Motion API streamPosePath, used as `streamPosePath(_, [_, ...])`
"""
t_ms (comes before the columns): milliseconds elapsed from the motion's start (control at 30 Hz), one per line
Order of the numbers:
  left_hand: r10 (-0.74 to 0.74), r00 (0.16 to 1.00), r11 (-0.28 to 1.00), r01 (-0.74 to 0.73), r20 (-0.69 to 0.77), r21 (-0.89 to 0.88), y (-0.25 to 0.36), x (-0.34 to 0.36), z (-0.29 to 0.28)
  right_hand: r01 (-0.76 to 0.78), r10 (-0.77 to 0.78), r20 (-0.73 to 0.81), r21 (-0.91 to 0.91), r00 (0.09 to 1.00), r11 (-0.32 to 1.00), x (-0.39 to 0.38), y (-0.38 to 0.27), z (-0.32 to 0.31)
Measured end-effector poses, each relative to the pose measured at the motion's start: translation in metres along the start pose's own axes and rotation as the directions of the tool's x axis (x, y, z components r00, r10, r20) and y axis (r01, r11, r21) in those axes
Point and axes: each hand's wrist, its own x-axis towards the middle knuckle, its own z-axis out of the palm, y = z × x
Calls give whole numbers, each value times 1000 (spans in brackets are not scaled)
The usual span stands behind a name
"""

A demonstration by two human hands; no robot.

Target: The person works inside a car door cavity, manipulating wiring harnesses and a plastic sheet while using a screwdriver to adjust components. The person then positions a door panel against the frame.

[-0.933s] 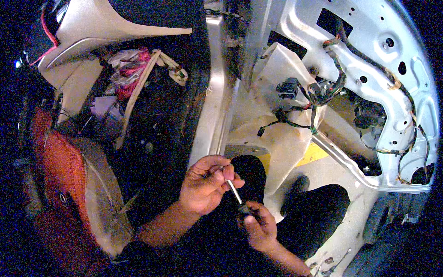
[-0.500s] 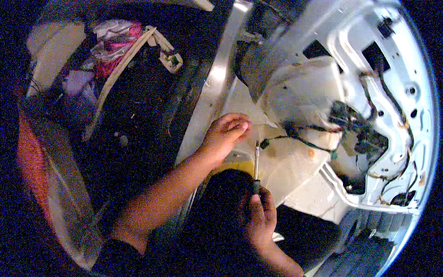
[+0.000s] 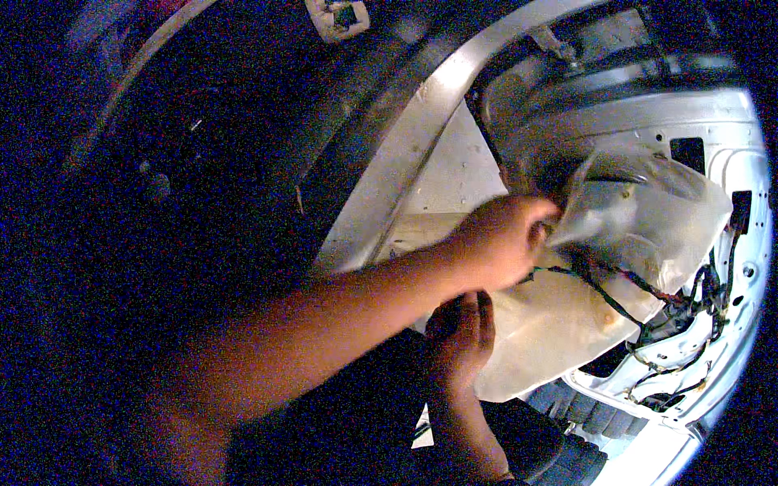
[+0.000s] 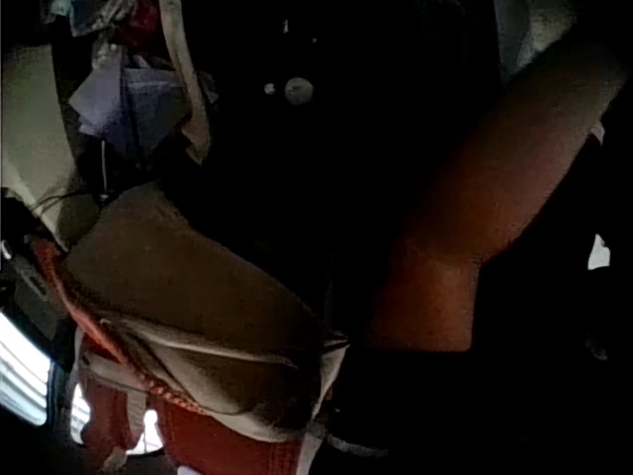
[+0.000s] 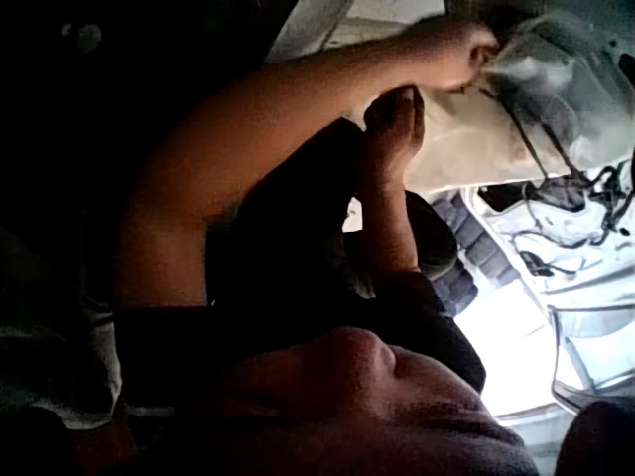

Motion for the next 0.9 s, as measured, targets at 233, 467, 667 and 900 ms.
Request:
streamPosePath(233, [243,963,962,-223,-118,158,8,-39,26,244,-255,-15,-251,967,937,20,43,-51])
streamPosePath(467, [160,985,978,-148,-71,146,32,-61,9,164,-156,-111,67,981,984,-28,1,-25])
streamPosePath(667, [121,992,992,-120,-28,29,29,-69,0,201,-210,-218,-61,953,978,-42,-10,-1])
streamPosePath(900, [88,996,996,-87,-27,23,31,-69,-4,193,-201,-218,-55,955,980,-44,-10,-1])
